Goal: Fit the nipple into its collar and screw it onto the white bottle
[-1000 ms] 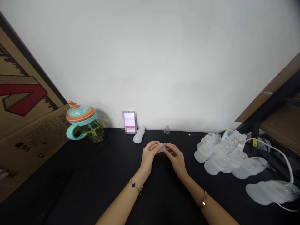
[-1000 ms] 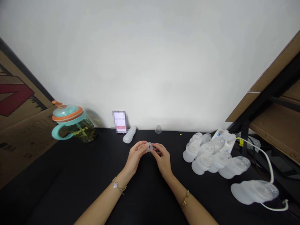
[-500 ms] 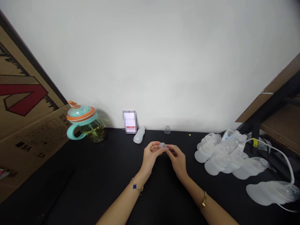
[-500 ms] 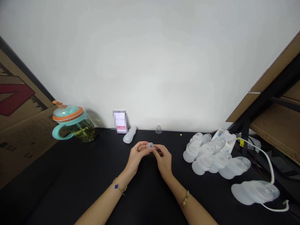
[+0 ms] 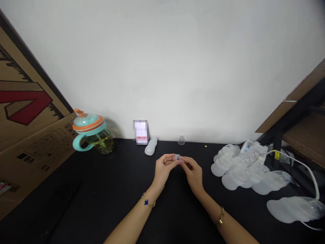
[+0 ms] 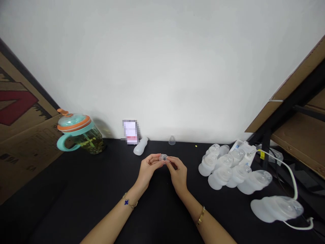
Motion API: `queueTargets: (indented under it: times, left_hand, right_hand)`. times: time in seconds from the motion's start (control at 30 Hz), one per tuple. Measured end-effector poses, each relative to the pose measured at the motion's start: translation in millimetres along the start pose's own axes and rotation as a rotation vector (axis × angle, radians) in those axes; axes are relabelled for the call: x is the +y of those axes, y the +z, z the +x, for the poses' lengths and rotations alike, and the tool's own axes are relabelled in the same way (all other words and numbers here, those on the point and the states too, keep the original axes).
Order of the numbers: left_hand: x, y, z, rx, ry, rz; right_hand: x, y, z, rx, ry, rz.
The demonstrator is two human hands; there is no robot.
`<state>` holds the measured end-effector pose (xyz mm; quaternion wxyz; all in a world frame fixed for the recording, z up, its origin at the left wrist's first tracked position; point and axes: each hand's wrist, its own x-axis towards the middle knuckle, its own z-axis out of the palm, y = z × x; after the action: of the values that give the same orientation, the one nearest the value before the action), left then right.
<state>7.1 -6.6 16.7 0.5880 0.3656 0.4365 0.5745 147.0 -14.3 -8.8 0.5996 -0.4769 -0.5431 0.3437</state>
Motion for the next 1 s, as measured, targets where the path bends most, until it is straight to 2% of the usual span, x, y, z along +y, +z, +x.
queueTargets:
  times: [0.17,1.0]
  left_hand:
    - [-2.7,-1.6,1.8,-0.016,0.012,0.001]
    - [-4.8,-3.7,3.8,-0.023,-0.016,-0.002]
  right_hand:
    - [1.7,0.1,-0.7,0.027,-0.021,-0.047]
    - [3.6,-1.0,1.4,-0.009,0.003,0.039]
